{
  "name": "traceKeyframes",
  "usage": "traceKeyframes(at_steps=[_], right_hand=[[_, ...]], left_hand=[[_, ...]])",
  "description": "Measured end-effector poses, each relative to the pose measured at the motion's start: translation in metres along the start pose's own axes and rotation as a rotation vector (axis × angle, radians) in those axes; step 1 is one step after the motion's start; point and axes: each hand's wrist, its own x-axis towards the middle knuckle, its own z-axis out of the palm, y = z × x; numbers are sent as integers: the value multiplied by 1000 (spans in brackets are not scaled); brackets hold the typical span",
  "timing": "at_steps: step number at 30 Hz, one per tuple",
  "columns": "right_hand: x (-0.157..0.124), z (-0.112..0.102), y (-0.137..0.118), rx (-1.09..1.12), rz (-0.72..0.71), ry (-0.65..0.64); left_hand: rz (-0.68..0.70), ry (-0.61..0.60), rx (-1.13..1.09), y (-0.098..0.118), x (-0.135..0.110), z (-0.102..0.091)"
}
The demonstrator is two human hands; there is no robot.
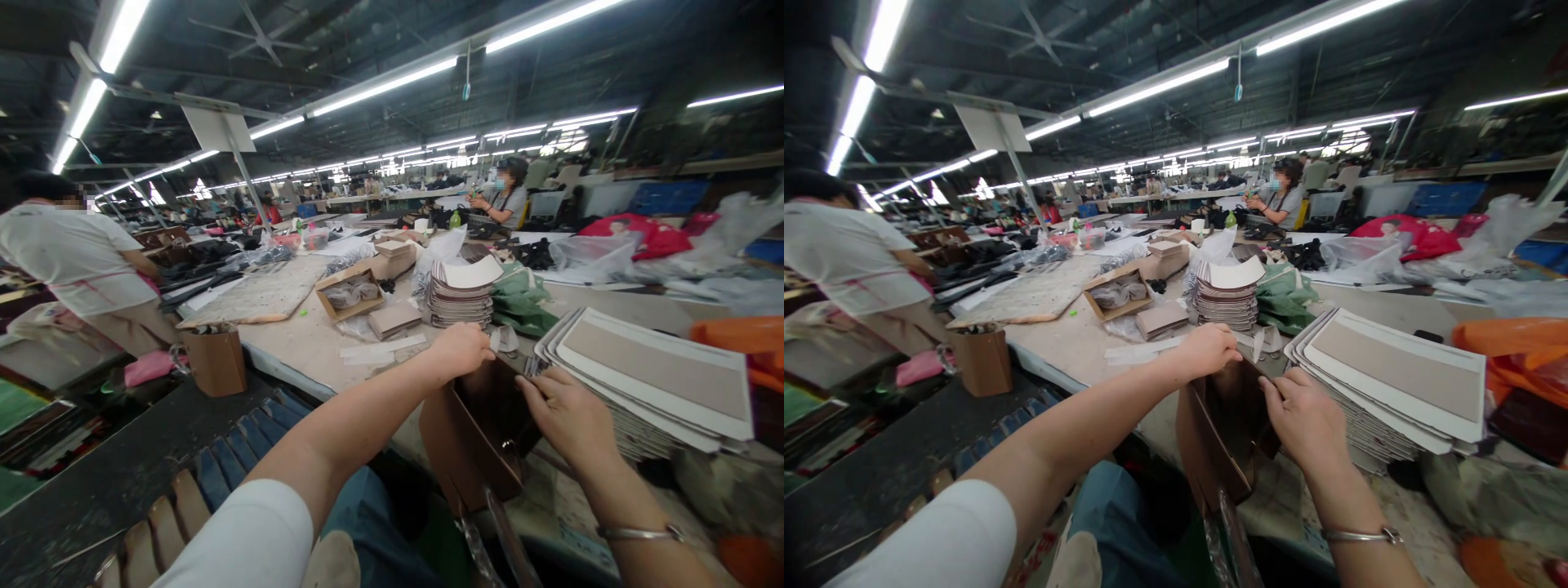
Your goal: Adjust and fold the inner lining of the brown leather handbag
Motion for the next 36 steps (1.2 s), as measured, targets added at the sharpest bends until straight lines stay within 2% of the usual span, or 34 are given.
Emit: traceKeyframes(at_steps=[4,8,12,15,19,23,30,33,36], right_hand=[[11,-9,-6,-28,91,-139],[25,-11,-12,-51,94,-237],[30,-6,-10,-8,37,-204],[28,-4,-9,-4,24,-180],[23,-5,-10,16,37,-182],[20,-11,-14,0,51,-218],[26,-21,-15,-27,55,-371],[34,-20,-15,-22,62,-369],[47,-15,-20,-75,-9,-362]], left_hand=[[-13,-18,-13,0,1,-2],[27,-92,-119,-11,-1,-12],[175,-163,-291,-32,-7,-22],[153,-93,-332,-39,-9,-19],[67,-24,-300,-36,-5,-7],[40,-14,-228,-30,-2,-4],[-33,-18,-126,-24,-4,-7],[-42,-15,-126,-25,-4,-5],[-18,18,-204,-28,-6,-2]])
